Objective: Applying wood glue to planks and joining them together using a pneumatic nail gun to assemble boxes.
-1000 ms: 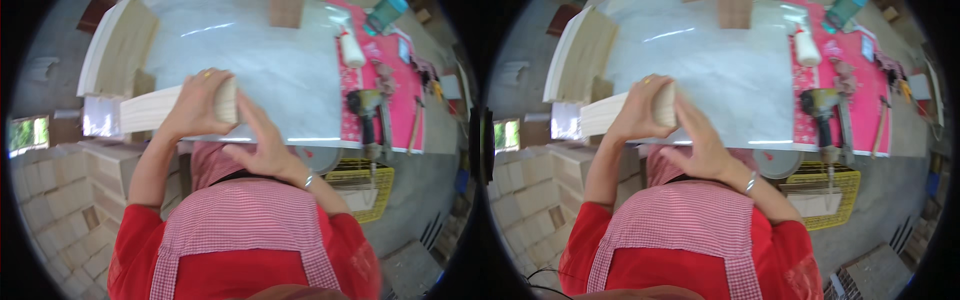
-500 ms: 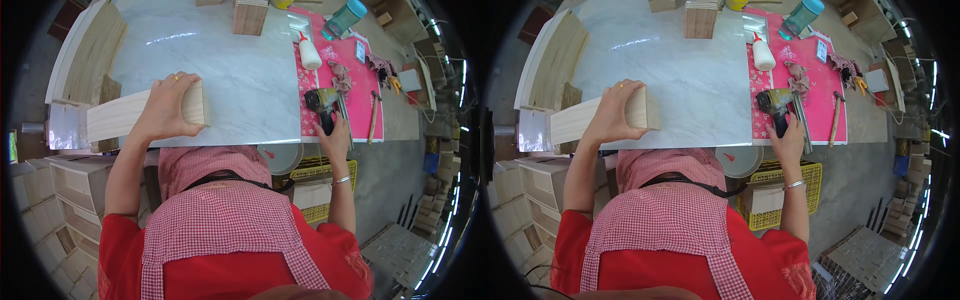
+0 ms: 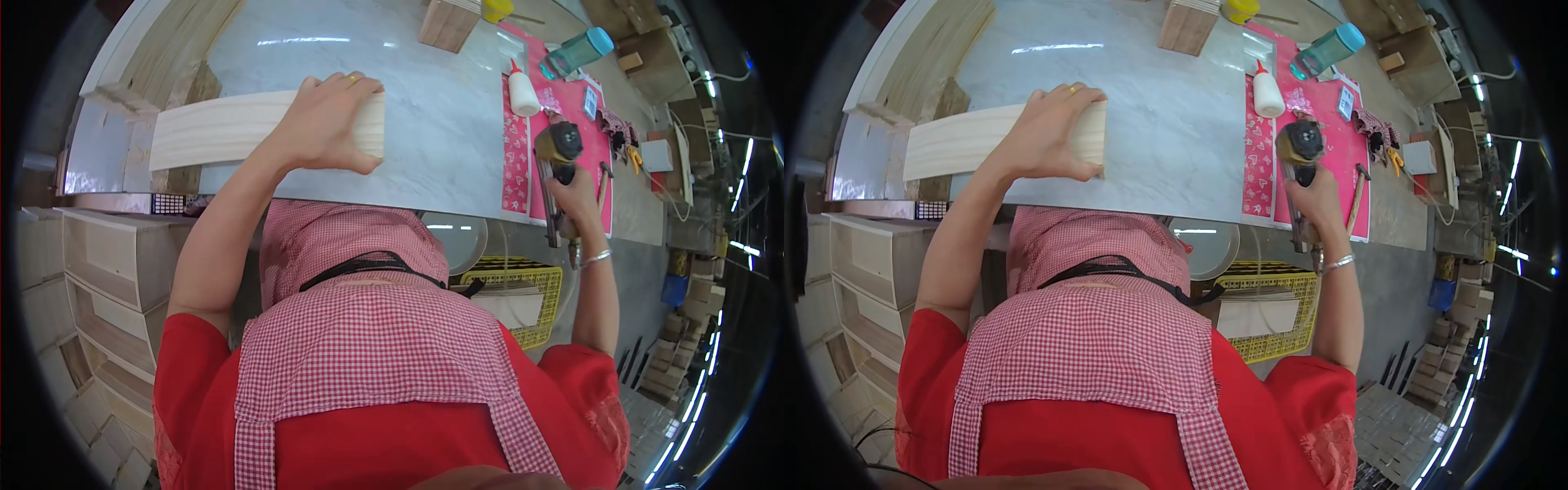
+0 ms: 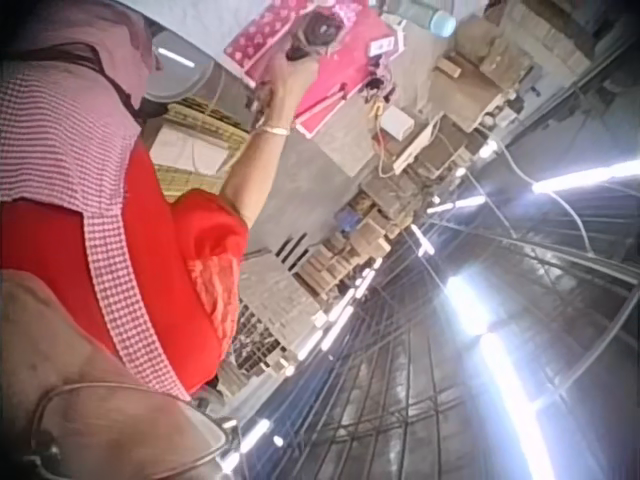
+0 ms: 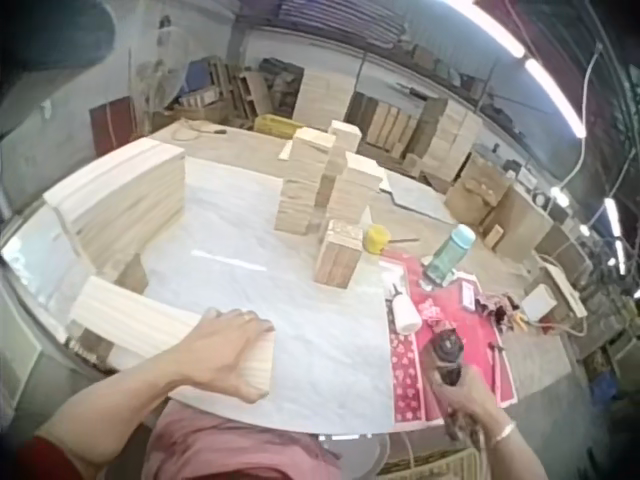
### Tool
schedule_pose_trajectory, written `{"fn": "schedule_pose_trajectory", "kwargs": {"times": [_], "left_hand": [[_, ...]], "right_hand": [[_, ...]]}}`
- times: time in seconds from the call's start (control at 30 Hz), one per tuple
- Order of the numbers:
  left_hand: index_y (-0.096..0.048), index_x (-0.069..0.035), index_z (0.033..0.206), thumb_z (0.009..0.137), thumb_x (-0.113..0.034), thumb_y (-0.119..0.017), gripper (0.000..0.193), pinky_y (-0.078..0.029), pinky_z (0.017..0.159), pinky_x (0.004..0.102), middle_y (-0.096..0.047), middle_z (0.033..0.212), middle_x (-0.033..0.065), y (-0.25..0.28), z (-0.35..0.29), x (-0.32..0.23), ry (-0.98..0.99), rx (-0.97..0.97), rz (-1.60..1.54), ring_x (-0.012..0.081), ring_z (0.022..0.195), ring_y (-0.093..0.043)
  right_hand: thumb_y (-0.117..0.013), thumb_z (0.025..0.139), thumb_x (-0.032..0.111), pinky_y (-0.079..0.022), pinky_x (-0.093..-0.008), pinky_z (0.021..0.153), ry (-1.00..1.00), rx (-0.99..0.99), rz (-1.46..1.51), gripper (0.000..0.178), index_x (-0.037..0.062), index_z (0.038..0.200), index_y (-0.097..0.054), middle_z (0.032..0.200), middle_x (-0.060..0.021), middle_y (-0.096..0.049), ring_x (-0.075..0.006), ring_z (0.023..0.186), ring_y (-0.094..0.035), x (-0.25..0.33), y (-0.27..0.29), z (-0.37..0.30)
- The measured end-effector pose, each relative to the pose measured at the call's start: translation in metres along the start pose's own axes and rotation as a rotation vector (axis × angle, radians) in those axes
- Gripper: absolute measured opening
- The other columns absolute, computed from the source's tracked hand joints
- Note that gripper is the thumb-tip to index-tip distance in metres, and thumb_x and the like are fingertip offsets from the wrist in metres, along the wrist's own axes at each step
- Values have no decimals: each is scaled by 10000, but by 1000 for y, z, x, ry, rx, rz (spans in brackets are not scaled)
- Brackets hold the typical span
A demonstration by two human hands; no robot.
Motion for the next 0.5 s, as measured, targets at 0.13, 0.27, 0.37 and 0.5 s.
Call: {"fn": "schedule_pose_trajectory", "kwargs": {"times": [0.13, 0.27, 0.37, 0.5], "left_hand": [[-549, -45, 1260, 539, -380, -804, 835, -380, 947, 424, -601, 1200, 136, -7, -4, 10, 27, -21, 13, 309, 1133, -553], [-549, -52, 1268, 538, -399, -800, 847, -392, 921, 425, -606, 1203, 130, -9, 3, 3, -22, -3, 32, 296, 1140, -560], [-550, -46, 1267, 542, -405, -808, 849, -399, 904, 414, -607, 1188, 127, -8, 2, 5, -26, -16, 50, 284, 1134, -565], [-545, -18, 1243, 579, -421, -822, 824, -405, 909, 436, -603, 1168, 153, 2, -2, -3, -49, 39, 59, 299, 1129, -565]], "right_hand": [[-763, 777, 186, -513, -320, 680, 132, 67, -33, 332, -41, 986, -643, 802, -101, -644, -136, 745, -616, 93, 25, -42], [-799, 766, 129, -530, -321, 736, 490, 123, 57, 363, -43, 1045, -643, 897, -93, -687, -143, 820, -646, 153, 30, -60], [-808, 773, 84, -535, -321, 787, 585, 205, 55, 384, -38, 1095, -641, 977, -86, -701, -149, 885, -652, 186, 30, -69], [-814, 786, 44, -534, -322, 849, 660, 254, 66, 423, -35, 1158, -630, 1072, -87, -705, -161, 964, -652, 207, 26, -76]]}}
Point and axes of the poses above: each hand's wrist, its own z-axis towards the middle knuckle, its own y-axis out of the back of the hand, x = y × z, the point moved 9 cm from there along z, towards the middle knuckle
